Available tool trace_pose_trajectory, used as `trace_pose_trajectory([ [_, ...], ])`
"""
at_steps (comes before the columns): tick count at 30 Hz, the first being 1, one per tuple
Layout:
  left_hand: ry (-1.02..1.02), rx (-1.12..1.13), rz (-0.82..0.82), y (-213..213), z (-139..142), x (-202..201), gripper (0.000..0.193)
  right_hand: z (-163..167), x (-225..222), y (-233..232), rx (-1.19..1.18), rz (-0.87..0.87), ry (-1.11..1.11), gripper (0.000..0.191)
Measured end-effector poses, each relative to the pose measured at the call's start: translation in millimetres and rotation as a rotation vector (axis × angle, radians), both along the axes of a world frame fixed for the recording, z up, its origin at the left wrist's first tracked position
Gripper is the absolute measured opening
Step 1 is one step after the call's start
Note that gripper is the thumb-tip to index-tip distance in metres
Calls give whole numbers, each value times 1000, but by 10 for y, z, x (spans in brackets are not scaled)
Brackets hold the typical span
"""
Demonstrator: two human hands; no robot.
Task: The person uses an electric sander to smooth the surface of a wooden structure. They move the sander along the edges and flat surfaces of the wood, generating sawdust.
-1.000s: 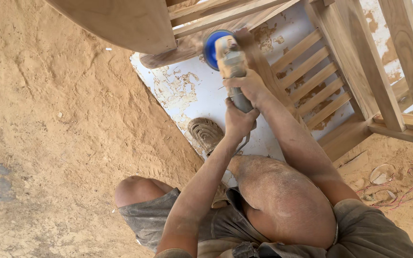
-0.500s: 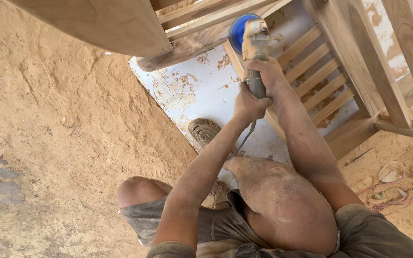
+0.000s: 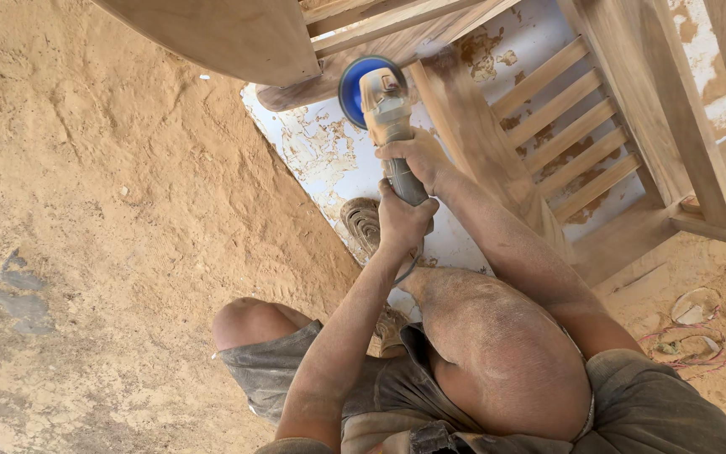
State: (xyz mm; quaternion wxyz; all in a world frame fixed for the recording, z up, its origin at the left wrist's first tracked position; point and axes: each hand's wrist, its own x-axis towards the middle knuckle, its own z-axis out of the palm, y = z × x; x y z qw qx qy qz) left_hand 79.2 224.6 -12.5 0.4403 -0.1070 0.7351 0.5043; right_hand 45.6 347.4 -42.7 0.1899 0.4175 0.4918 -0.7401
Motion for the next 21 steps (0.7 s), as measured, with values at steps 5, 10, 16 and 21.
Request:
trace_pose_trajectory([
  [5,-9,46,57,95,-21,39,99,20,11,54,198,129,41,30],
  [10,-56,131,-159,484,-87,-75,85,84,190,532,182,-159,17,29],
  [16,-8,139,-385,429,-59,-150,89,183,380,483,103,-406,24,29],
  [21,-20,120,-416,287,-94,-295,94,123,225,370,108,-372,1,28],
])
